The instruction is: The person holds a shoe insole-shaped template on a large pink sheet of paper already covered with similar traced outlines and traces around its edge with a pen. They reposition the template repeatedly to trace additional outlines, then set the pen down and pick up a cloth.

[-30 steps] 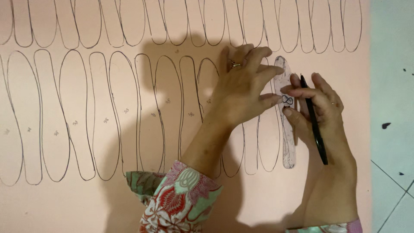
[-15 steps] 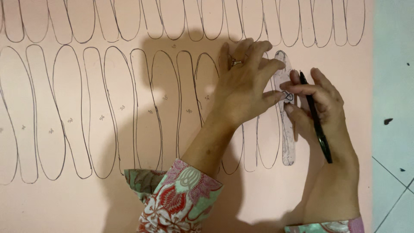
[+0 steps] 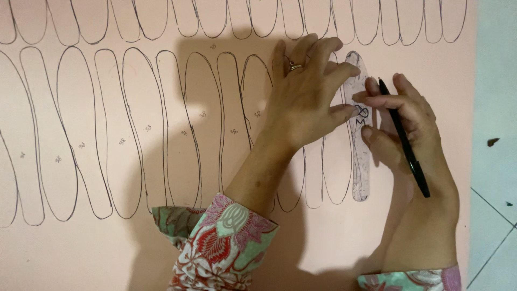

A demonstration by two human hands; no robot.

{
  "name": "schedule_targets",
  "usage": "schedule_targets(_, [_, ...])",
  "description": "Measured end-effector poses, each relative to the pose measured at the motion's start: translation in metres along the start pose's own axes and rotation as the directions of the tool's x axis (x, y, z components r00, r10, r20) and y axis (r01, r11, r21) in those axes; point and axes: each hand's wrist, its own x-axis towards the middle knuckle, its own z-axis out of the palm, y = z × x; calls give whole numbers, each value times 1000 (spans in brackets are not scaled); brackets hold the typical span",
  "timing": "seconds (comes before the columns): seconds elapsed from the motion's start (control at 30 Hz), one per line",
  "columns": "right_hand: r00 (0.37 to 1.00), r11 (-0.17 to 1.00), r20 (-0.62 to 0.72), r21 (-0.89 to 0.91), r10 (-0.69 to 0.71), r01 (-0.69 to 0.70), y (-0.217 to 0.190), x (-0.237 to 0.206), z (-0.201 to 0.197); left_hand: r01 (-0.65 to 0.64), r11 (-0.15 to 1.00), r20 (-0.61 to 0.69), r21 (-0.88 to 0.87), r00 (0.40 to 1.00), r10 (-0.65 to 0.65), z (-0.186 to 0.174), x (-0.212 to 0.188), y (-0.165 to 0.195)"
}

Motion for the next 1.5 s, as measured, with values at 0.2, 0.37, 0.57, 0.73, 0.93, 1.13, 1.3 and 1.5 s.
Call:
schedule_targets(0.2, [973,968,-61,131,222,-213,5,-2,5,-19,999,-57,-35,998,17,4,-1,-3])
schedule_targets(0.37, [987,989,-53,24,150,-149,5,2,3,-22,999,-141,-44,990,16,4,2,-5])
schedule_targets(0.57, [994,995,-64,-21,92,-93,9,4,6,-43,996,-257,-82,966,21,-1,3,-3])
schedule_targets(0.73, [996,999,-82,-38,23,-26,11,6,4,-60,993,-246,-102,969,33,-6,4,-3])
schedule_targets(0.93, [998,998,-53,-56,-33,31,5,11,0,-73,996,-93,-44,993,68,-8,5,-2])
schedule_targets(1.13, [992,994,-82,-38,-101,98,2,13,1,-41,999,-62,3,997,41,-8,5,-2])
schedule_targets(1.3, [993,993,-103,-110,-57,46,2,13,7,-38,999,-51,19,998,38,-9,3,2])
schedule_targets(1.5, [987,992,-110,-42,-121,117,9,14,3,-124,992,-100,-2,987,123,-2,3,13])
